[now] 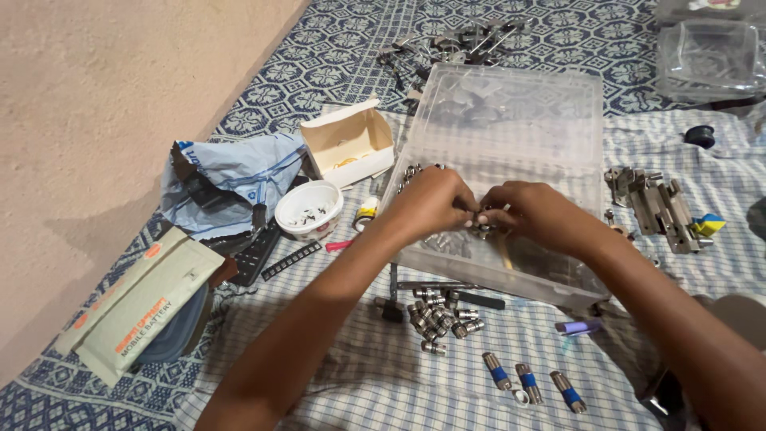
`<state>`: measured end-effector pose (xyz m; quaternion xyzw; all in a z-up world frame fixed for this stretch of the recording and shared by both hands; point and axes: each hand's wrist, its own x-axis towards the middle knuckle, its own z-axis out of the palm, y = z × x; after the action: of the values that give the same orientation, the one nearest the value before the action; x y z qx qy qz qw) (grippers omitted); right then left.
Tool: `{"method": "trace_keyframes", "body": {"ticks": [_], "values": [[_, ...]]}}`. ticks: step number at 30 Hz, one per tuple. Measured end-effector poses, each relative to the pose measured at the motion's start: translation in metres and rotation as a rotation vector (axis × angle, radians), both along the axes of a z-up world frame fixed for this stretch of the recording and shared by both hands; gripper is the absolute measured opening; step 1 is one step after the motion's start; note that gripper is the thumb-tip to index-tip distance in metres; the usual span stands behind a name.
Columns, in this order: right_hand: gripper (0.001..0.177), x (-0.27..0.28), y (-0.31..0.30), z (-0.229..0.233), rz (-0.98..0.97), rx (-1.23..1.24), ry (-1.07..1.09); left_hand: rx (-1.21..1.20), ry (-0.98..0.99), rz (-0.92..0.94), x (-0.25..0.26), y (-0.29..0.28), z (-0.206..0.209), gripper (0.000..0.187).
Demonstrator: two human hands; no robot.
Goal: The person assembles small metal lock cylinders by inserting pins and springs into the barrels and securing them with rubber bands. They repeatedly pick up components from a plastic container and the patterned cloth, fit them together by hand, and place the finished units back into the container.
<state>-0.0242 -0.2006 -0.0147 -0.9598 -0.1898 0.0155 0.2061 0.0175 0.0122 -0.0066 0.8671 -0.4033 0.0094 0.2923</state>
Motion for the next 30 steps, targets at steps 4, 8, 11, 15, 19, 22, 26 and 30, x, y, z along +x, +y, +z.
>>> {"method": "trace_keyframes", "body": {"ticks": [4,8,11,15,19,22,26,30], "values": [[0.036,-0.001,-0.001,0.005,-0.117,0.193,0.188,0.024,0.036,0.078,0.009,0.010,0.017,0.022],[0.041,-0.001,-0.004,0.016,-0.186,0.321,0.217,-0.133,-0.105,0.138,0.029,0.047,0.041,0.019],[0.040,-0.006,0.000,0.023,-0.166,0.203,0.204,-0.155,-0.156,0.176,0.038,0.071,0.050,0.020],[0.055,-0.011,0.008,0.020,0.040,0.005,0.007,0.056,-0.262,0.180,0.051,0.090,0.043,0.021],[0.046,-0.007,0.012,0.017,0.042,-0.035,0.025,0.031,-0.154,0.120,0.067,0.100,0.025,0.030],[0.042,-0.003,0.017,0.021,0.003,-0.087,0.072,0.032,-0.119,0.120,0.076,0.098,0.018,0.034],[0.042,0.009,0.034,0.020,0.013,-0.103,0.051,0.055,-0.059,0.162,0.077,0.093,0.018,0.039],[0.049,0.021,0.055,0.007,-0.095,-0.093,-0.081,0.056,-0.045,0.179,0.072,0.093,0.024,0.041]]}}
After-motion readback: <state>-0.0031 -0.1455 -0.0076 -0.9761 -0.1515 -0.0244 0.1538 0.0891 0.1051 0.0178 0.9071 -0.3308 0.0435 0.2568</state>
